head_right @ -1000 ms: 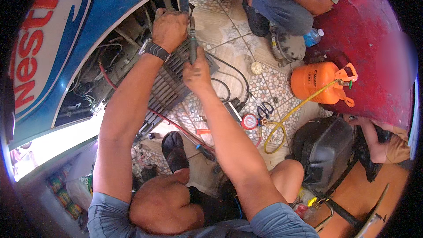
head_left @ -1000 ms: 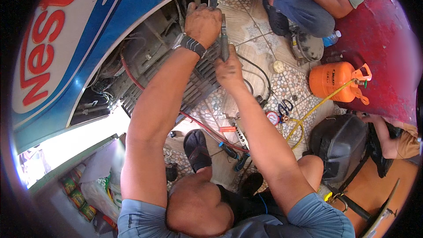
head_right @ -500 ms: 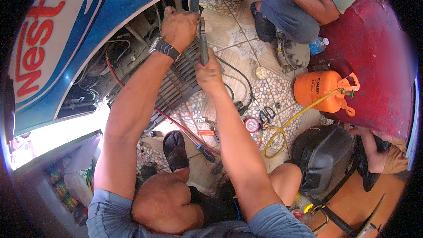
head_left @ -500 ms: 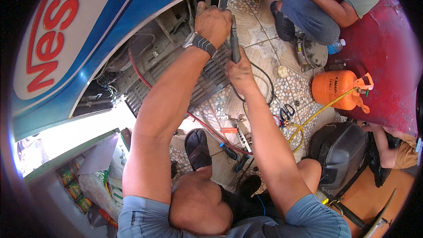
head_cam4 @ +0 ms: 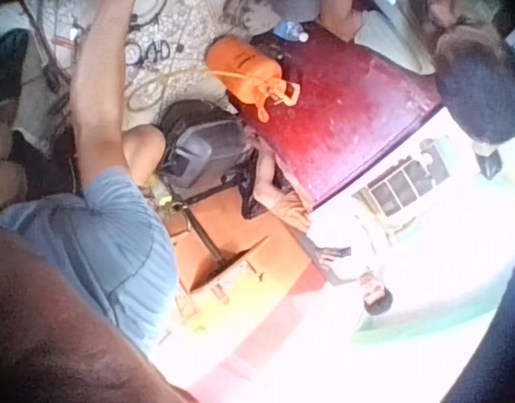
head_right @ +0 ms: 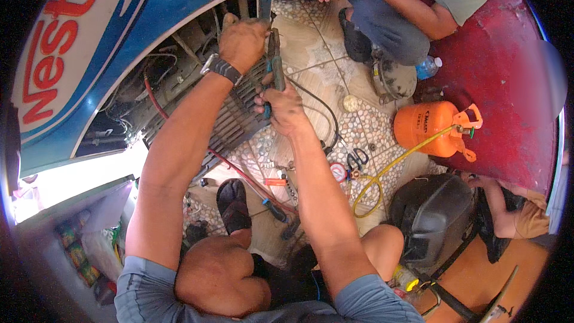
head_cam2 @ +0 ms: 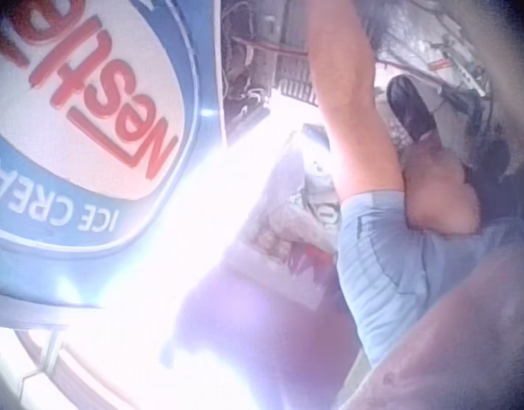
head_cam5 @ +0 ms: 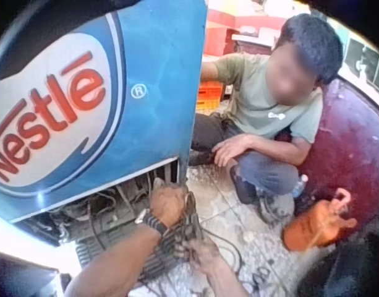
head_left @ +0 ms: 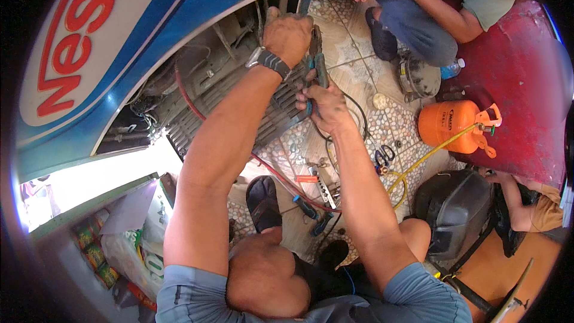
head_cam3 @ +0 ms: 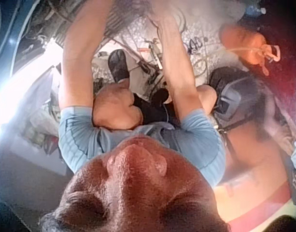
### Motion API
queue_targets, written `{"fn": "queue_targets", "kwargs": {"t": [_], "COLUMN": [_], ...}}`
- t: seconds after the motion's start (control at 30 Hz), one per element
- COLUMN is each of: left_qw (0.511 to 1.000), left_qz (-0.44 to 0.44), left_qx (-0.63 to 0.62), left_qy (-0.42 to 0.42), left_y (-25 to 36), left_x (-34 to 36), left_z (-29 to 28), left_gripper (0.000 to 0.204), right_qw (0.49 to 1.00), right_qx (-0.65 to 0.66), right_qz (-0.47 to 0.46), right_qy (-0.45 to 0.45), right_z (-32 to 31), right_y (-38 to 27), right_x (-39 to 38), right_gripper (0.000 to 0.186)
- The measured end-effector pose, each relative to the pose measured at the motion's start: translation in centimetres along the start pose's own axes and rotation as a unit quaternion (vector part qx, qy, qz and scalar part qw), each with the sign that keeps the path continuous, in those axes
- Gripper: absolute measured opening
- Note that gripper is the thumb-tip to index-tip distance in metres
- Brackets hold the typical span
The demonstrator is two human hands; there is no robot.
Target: The person works on the internal components of a refrigerator by hand, using a pressure gauge and a wrench to adjust fittings on the compressor and tubing.
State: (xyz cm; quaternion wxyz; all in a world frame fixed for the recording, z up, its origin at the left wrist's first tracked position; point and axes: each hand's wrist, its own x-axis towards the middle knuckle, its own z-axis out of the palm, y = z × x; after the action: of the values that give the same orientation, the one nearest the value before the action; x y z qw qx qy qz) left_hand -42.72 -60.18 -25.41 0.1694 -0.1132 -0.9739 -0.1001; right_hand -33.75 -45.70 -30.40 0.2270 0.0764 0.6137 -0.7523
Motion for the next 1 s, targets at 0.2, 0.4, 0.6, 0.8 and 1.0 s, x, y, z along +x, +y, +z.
{"fn": "queue_targets", "kwargs": {"t": [0.2, 0.4, 0.6, 0.8, 1.0], "left_qw": [0.999, 0.999, 0.998, 1.000, 0.999], "left_qz": [-0.001, -0.017, 0.010, -0.007, -0.009], "left_qx": [-0.041, -0.030, -0.054, -0.025, -0.027], "left_qy": [0.006, 0.006, 0.041, 0.010, 0.019], "left_y": [0.0, 0.3, 0.0, 0.3, 0.2], "left_x": [-0.2, 0.0, -0.1, -0.1, -0.5], "left_z": [0.1, -0.1, 0.2, 0.6, 0.7], "left_gripper": [0.010, 0.021, 0.011, 0.019, 0.019], "right_qw": [0.918, 0.987, 0.929, 0.998, 0.874], "right_qx": [-0.335, -0.133, 0.325, 0.038, 0.427], "right_qz": [-0.183, -0.067, 0.060, 0.035, 0.020], "right_qy": [0.111, 0.054, -0.165, -0.023, -0.229], "right_z": [-1.1, -0.5, -1.2, -2.2, -2.4], "right_y": [1.4, -0.1, -1.0, -0.6, -2.2], "right_x": [0.6, -0.3, -0.7, 0.6, -2.4], "right_gripper": [0.038, 0.040, 0.038, 0.037, 0.032]}}
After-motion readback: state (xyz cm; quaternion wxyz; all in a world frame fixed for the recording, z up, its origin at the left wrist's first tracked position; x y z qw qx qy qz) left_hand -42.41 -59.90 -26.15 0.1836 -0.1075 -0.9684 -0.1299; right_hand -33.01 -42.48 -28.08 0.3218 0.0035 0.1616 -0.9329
